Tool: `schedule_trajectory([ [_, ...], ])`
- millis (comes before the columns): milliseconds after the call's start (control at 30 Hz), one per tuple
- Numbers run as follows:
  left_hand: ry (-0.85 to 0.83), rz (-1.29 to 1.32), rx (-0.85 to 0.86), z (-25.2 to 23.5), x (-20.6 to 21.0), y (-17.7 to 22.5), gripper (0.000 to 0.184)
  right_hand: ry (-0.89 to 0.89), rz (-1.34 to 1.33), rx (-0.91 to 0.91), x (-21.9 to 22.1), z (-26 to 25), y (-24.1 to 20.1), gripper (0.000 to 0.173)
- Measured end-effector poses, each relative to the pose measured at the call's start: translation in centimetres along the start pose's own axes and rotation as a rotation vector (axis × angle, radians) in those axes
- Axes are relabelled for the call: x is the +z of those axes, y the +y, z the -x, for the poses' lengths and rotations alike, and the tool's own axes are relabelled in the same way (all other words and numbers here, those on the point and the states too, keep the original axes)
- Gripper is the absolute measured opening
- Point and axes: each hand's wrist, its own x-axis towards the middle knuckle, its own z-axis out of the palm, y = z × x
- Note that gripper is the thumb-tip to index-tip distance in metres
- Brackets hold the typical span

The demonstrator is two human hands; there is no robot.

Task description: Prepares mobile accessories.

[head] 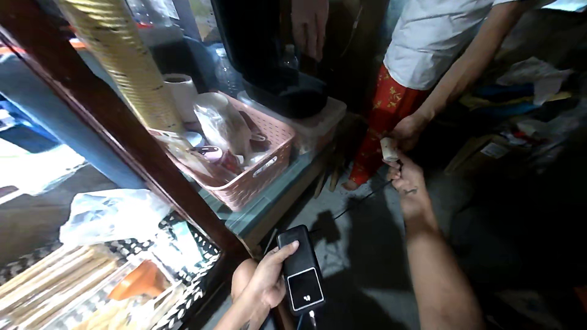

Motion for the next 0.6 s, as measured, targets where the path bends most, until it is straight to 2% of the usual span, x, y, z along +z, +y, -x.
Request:
schedule_trajectory([
  [67, 0.073, -0.017, 0.057, -0.8, 0.3, -0.4, 0.017, 0.025, -0.002, 0.012, -0.2, 0.2, 0.0, 0.020],
  [100, 0.097, -0.038, 0.075, -1.1, 0.5, -0.6, 0.025, 0.014, 0.012, 0.016, -0.6, 0.4, 0.1, 0.022],
  [167, 0.083, -0.093, 0.070, -1.4, 0.7, -0.7, 0.061, -0.015, 0.062, 0.006, -1.0, 1.7, 0.4, 0.023],
  [200, 0.042, -0.123, 0.061, -1.6, 0.8, -0.7, 0.070, -0.022, 0.114, -0.005, -1.0, 3.0, 0.5, 0.022],
  [233, -0.003, -0.141, 0.063, -1.8, 0.8, -0.7, 0.068, -0.021, 0.172, -0.010, -0.9, 4.6, 0.6, 0.022],
  [300, -0.045, -0.164, 0.109, -2.3, 1.2, -0.9, 0.037, -0.053, 0.239, -0.054, 0.0, 6.3, 1.3, 0.017],
  [333, -0.060, -0.207, 0.137, -2.5, 1.5, -0.8, 0.028, -0.084, 0.267, -0.090, 0.6, 7.0, 1.9, 0.014],
  [467, -0.102, -0.249, 0.161, -3.1, 3.1, 0.1, 0.030, -0.167, 0.557, -0.088, 4.2, 12.4, 3.9, 0.006],
  [533, -0.083, -0.198, 0.169, -3.2, 3.9, 0.4, 0.035, -0.261, 0.714, -0.152, 5.5, 14.9, 5.0, 0.015],
  [600, -0.052, -0.143, 0.195, -3.3, 4.2, 0.4, 0.032, -0.333, 0.851, -0.257, 6.3, 16.3, 6.0, 0.022],
])
